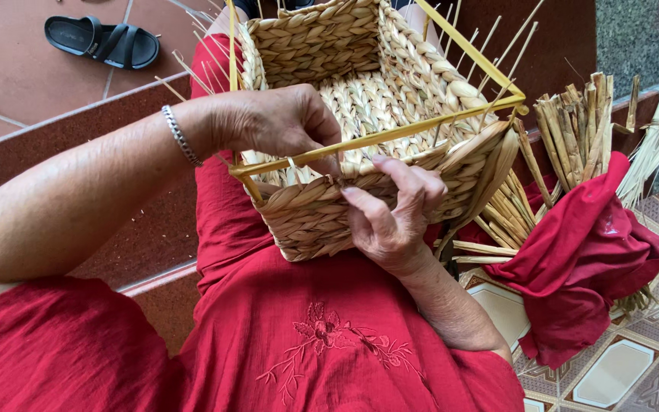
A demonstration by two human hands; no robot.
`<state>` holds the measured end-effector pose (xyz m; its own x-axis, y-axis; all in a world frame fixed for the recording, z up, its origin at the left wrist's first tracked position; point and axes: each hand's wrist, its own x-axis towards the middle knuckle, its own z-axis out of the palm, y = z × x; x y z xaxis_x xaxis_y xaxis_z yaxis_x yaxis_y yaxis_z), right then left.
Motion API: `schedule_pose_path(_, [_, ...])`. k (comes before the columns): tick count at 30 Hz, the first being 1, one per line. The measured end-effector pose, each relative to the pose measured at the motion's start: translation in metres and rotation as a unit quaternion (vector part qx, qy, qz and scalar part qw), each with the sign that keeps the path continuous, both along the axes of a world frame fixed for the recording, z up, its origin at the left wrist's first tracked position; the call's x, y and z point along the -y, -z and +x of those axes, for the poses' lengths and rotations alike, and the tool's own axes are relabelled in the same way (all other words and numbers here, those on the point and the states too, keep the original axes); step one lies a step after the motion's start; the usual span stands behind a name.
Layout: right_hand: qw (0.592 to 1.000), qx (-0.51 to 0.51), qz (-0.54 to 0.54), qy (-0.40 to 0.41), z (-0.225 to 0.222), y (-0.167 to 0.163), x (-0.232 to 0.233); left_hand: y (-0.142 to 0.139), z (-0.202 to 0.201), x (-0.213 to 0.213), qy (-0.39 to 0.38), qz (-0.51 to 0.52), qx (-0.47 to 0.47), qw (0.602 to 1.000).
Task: The person sits on the floor weaving a water hyacinth basket, tucking and pressing woven strands along the rim against a bamboo frame, rotating the basket to work different sides, and using scissors to trim protruding strand ends.
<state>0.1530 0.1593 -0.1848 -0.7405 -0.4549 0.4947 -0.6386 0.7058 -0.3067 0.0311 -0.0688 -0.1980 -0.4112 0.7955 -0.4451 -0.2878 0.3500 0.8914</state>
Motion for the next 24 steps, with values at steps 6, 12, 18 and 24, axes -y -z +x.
schedule_pose_path(6, [0.999,0.044,-0.027,0.005,-0.005,-0.012,-0.006,0.002,-0.006,-0.013,0.022,0.001,0.016,1.0])
schedule_pose_path(12, [0.999,0.032,-0.011,0.025,-0.011,-0.022,0.007,-0.008,-0.009,-0.012,0.033,0.021,0.02,0.999])
schedule_pose_path(18, [0.996,0.09,0.019,-0.008,-0.009,-0.04,0.003,-0.011,-0.004,-0.006,0.063,0.018,-0.048,0.997])
schedule_pose_path(24, [0.996,0.057,0.022,-0.072,-0.009,-0.036,-0.006,-0.067,0.047,0.039,-0.285,0.014,-0.489,0.825])
